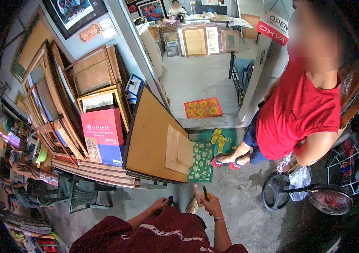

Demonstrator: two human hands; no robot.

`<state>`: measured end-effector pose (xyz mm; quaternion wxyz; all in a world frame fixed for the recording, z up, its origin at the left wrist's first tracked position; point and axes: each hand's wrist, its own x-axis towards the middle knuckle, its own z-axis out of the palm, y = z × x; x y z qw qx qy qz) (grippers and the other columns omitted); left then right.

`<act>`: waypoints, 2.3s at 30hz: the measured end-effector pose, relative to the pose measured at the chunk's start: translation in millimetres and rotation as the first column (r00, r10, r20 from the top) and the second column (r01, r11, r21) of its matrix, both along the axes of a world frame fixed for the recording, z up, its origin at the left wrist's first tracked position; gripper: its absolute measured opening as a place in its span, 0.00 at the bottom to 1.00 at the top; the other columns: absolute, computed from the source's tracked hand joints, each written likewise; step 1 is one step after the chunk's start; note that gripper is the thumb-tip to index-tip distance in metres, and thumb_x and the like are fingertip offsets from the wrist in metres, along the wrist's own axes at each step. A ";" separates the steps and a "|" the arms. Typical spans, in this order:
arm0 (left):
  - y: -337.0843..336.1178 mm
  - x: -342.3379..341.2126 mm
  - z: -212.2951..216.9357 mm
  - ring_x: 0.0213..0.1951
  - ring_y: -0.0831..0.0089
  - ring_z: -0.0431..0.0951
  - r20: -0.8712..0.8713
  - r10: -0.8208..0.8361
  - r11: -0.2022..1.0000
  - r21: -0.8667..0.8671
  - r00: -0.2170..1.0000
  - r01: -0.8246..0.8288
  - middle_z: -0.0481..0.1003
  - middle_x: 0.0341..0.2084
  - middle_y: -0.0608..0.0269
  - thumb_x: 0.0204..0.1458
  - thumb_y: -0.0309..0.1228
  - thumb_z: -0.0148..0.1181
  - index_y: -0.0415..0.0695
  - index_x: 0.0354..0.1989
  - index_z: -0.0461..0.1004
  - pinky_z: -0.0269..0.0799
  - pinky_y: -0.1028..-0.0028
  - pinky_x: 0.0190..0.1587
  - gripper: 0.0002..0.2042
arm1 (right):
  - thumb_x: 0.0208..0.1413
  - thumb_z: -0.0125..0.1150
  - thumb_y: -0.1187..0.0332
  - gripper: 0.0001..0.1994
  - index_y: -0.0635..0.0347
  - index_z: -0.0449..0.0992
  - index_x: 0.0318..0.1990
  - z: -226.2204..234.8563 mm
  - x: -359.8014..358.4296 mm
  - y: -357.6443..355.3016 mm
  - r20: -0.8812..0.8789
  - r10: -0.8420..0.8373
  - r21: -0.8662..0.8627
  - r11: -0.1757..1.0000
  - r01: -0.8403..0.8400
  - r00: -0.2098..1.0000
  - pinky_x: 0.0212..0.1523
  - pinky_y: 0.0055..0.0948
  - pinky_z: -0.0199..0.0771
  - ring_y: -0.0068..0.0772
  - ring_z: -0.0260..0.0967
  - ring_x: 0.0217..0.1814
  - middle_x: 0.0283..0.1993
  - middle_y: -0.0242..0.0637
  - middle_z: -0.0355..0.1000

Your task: The person uses a utility knife to cut a circular opening in a beige plastic container lid on a wooden table. They then walk to a counter and hand the cut lid to a woman who places it into a plastic bag. The person later picks up and moves two rolls of paper.

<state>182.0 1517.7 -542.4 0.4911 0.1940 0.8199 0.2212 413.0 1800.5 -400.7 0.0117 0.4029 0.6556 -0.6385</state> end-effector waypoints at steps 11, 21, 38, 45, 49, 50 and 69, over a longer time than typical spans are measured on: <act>85.8 -47.0 178.3 0.54 0.72 0.79 0.583 0.364 0.574 0.473 0.726 -0.668 0.78 0.55 0.63 0.66 0.48 0.61 0.44 0.63 0.70 0.75 0.67 0.57 0.25 | 0.67 0.65 0.59 0.16 0.65 0.77 0.47 166.8 -33.4 10.9 -0.432 -0.249 -0.238 0.959 0.157 0.867 0.17 0.20 0.68 0.18 0.68 0.16 0.32 0.42 0.83; 5.3 -82.3 282.4 0.58 0.68 0.78 0.714 0.313 0.203 0.594 0.626 -0.779 0.75 0.59 0.61 0.65 0.39 0.63 0.44 0.68 0.66 0.78 0.63 0.59 0.25 | 0.67 0.65 0.65 0.15 0.64 0.71 0.54 174.0 -101.3 -37.3 -0.583 -0.194 -0.172 0.979 0.114 0.789 0.22 0.20 0.74 0.19 0.74 0.22 0.41 0.47 0.84; -277.3 -158.8 153.3 0.60 0.57 0.76 0.176 0.667 0.611 0.427 0.724 -0.667 0.74 0.59 0.49 0.58 0.45 0.71 0.41 0.71 0.61 0.76 0.60 0.58 0.37 | 0.68 0.63 0.64 0.13 0.65 0.73 0.51 37.9 -189.0 -317.5 -0.193 -0.061 -0.138 0.990 0.035 0.979 0.22 0.25 0.75 0.21 0.73 0.22 0.36 0.37 0.82; -250.6 -250.6 127.8 0.67 0.38 0.64 -0.553 0.269 0.945 0.308 0.789 -0.107 0.64 0.66 0.38 0.49 0.55 0.74 0.38 0.72 0.59 0.63 0.48 0.69 0.48 | 0.68 0.63 0.66 0.12 0.64 0.72 0.50 -22.1 -255.1 -419.2 -0.152 -0.415 -0.171 0.905 0.390 0.897 0.20 0.24 0.73 0.20 0.71 0.20 0.31 0.34 0.79; -230.2 -282.2 91.2 0.72 0.37 0.56 -0.744 -0.072 0.903 0.233 0.664 0.359 0.59 0.71 0.39 0.44 0.57 0.75 0.43 0.73 0.61 0.56 0.46 0.73 0.50 | 0.68 0.63 0.66 0.11 0.63 0.73 0.50 -45.1 -290.5 -410.9 -0.211 -0.551 -0.238 0.830 0.505 0.807 0.19 0.24 0.71 0.18 0.69 0.19 0.30 0.31 0.77; -226.7 -290.5 89.5 0.73 0.38 0.55 -0.779 -0.206 0.822 0.191 0.593 0.537 0.59 0.71 0.40 0.42 0.57 0.76 0.44 0.73 0.61 0.55 0.46 0.74 0.51 | 0.68 0.64 0.66 0.11 0.62 0.73 0.50 -55.6 -294.5 -409.8 -0.204 -0.585 -0.256 0.806 0.534 0.785 0.19 0.24 0.70 0.18 0.68 0.19 0.29 0.29 0.76; -192.3 -351.7 89.9 0.76 0.43 0.50 -0.807 -0.564 0.255 0.031 0.175 0.966 0.54 0.77 0.50 0.32 0.74 0.68 0.58 0.71 0.67 0.45 0.39 0.74 0.54 | 0.75 0.48 0.64 0.18 0.63 0.62 0.64 -29.8 -310.4 -522.0 0.030 -0.357 0.154 0.925 0.349 0.934 0.20 0.34 0.74 0.34 0.75 0.20 0.31 0.44 0.76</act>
